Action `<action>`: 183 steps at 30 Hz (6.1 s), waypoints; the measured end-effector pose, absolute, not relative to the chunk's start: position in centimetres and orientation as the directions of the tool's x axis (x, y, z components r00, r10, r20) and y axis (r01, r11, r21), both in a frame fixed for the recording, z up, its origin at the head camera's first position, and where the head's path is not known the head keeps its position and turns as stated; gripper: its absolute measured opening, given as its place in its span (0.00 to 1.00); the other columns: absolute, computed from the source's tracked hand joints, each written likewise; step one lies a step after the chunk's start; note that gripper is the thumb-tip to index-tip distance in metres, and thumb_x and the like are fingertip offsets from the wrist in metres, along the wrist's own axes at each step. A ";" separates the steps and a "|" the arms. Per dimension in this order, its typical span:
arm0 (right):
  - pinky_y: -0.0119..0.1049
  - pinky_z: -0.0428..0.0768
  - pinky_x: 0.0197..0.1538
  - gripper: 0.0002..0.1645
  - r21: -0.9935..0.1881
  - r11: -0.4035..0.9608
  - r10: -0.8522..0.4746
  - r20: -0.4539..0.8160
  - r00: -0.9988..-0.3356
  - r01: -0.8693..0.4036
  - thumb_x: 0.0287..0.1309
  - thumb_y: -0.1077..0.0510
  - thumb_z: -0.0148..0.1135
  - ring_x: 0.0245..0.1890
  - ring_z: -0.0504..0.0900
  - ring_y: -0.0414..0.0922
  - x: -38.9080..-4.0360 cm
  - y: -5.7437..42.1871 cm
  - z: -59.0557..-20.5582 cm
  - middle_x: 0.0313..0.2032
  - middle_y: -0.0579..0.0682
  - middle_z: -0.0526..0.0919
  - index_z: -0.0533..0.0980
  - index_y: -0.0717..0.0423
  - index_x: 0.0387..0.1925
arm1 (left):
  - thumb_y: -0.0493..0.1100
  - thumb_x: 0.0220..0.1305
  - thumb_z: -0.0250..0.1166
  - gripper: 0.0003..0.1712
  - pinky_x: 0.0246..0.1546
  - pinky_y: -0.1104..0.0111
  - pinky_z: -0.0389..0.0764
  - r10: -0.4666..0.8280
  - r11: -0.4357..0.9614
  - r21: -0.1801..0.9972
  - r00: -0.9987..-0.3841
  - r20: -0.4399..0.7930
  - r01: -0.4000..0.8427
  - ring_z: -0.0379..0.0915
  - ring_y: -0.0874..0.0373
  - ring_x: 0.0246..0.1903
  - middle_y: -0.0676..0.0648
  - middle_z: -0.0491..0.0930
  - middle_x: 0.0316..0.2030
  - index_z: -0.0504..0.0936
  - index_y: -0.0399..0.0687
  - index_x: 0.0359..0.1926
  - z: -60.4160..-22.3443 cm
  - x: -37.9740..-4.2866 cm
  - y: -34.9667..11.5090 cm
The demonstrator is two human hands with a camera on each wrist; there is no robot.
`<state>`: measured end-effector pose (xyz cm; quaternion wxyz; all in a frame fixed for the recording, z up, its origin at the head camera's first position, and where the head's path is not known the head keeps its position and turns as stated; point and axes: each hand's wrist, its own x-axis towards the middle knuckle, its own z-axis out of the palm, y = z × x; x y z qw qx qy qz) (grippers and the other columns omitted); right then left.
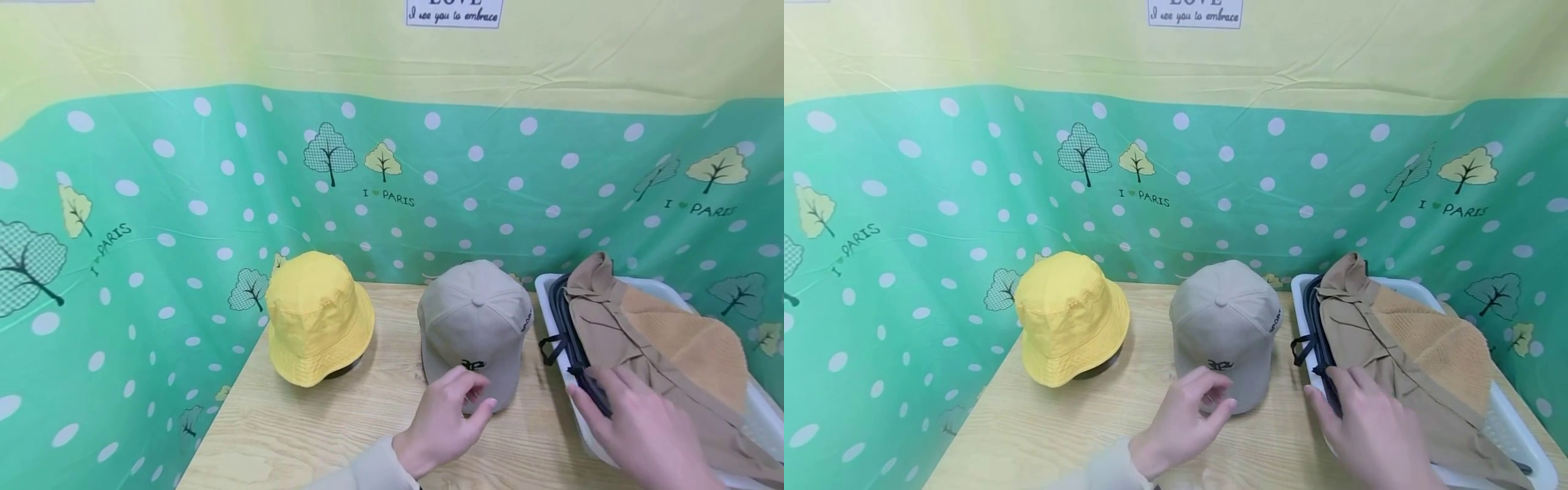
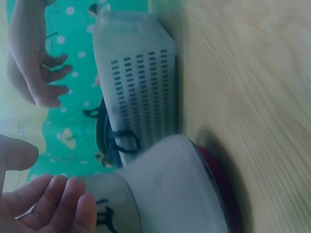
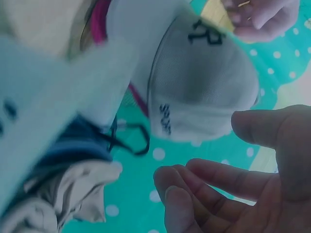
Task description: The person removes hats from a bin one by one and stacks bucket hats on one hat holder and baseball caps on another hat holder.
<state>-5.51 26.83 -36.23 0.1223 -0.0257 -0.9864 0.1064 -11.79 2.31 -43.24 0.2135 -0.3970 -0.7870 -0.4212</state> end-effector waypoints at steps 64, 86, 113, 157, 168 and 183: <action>0.52 0.69 0.19 0.21 0.096 0.995 -0.045 0.131 -0.990 -0.033 0.38 0.55 0.71 0.19 0.70 0.54 -12.8 31.9 -37.6 0.22 0.58 0.70 0.71 0.65 0.28 | 0.48 0.57 0.69 0.10 0.29 0.77 0.72 0.537 0.342 0.936 -0.835 -0.120 0.085 0.68 0.72 0.25 0.62 0.75 0.20 0.77 0.51 0.31 -44.3 -10.8 15.1; 0.49 0.67 0.12 0.09 0.018 1.000 0.010 0.140 -0.990 0.012 0.50 0.64 0.62 0.15 0.72 0.54 -12.3 32.7 -35.3 0.17 0.57 0.72 0.71 0.67 0.24 | 0.47 0.57 0.69 0.10 0.26 0.80 0.70 0.507 0.321 0.942 -0.858 -0.082 0.099 0.68 0.74 0.22 0.62 0.76 0.15 0.76 0.52 0.28 -44.3 -10.3 15.2; 0.42 0.60 0.14 0.14 -0.020 0.999 -0.038 0.320 -0.947 -0.047 0.43 0.61 0.67 0.16 0.67 0.48 -6.1 28.9 -34.9 0.18 0.51 0.68 0.68 0.57 0.24 | 0.46 0.66 0.61 0.07 0.21 0.71 0.80 0.529 -0.051 0.995 -0.847 -0.050 -0.091 0.78 0.63 0.17 0.53 0.81 0.22 0.79 0.48 0.36 -40.9 -12.3 16.7; 0.47 0.58 0.11 0.07 -0.113 0.994 0.046 0.483 -0.874 -0.011 0.50 0.61 0.63 0.10 0.66 0.53 -4.1 28.1 -34.2 0.12 0.51 0.67 0.71 0.54 0.26 | 0.34 0.69 0.53 0.11 0.19 0.66 0.81 0.657 -0.354 0.902 -0.752 0.052 -0.247 0.68 0.17 0.33 0.21 0.77 0.29 0.74 0.26 0.34 -40.5 -13.4 18.0; 0.43 0.50 0.09 0.07 -0.061 0.998 0.040 0.615 -0.788 0.003 0.56 0.57 0.56 0.05 0.59 0.52 -3.7 27.5 -33.5 0.06 0.47 0.61 0.69 0.56 0.27 | 0.34 0.70 0.52 0.15 0.24 0.65 0.83 0.652 -0.442 0.874 -0.741 0.160 -0.200 0.66 0.15 0.34 0.15 0.72 0.33 0.68 0.17 0.38 -39.5 -14.0 17.5; 0.38 0.56 0.10 0.13 -0.056 0.998 0.061 0.661 -0.747 0.032 0.55 0.61 0.58 0.06 0.58 0.46 -5.4 30.3 -31.0 0.08 0.51 0.62 0.67 0.61 0.19 | 0.35 0.70 0.54 0.16 0.24 0.68 0.82 0.610 -0.425 0.902 -0.761 0.221 -0.079 0.66 0.15 0.32 0.16 0.72 0.33 0.69 0.17 0.38 -40.3 -14.6 15.4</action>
